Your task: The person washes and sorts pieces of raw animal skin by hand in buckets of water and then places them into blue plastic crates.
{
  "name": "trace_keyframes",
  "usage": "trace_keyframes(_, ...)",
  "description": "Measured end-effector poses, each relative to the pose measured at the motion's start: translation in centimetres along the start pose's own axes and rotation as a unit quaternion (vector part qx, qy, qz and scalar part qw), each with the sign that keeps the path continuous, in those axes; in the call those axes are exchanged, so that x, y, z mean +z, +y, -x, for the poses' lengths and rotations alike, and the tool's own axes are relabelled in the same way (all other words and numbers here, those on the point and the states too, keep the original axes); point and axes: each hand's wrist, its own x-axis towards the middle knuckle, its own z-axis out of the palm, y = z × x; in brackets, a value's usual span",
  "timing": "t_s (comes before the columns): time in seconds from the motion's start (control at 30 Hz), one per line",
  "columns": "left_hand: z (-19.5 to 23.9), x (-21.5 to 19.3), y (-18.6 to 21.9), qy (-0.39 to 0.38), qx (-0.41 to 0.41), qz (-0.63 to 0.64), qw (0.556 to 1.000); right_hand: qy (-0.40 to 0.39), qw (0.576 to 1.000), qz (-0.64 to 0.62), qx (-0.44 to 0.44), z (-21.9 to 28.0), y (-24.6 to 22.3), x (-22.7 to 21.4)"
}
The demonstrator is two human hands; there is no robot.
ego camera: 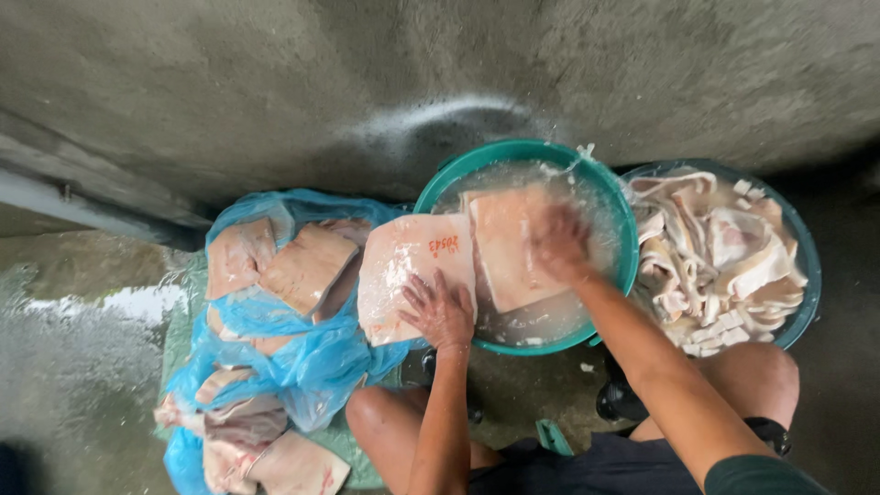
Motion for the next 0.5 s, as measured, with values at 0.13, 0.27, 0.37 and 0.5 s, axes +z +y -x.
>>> trace_keyframes(0.13, -0.4, 1.0, -0.1, 0.028, 0.022, 0.012, 0.999, -0.080, 0.993, -0.072, -0.058, 1.2, 0.4, 1.5)
trace_keyframes(0.27, -0.8, 2.2, 0.0, 0.056, 0.043, -0.001, 0.998, -0.065, 0.896, -0.417, 0.136, -0.8, 4.4, -1.7)
trace_keyframes(0.37, -0.1, 3.4, -0.2, 0.091, 0.069, 0.006, 0.993, -0.051, 0.893, -0.420, 0.152, -0.5, 5.1, -3.3)
trace_keyframes(0.5, -0.7, 3.5, -1.7, 0.071, 0.079, 0.104, 0.989, -0.016, 0.878, -0.425, 0.218, 0.7, 6.9, -5.8)
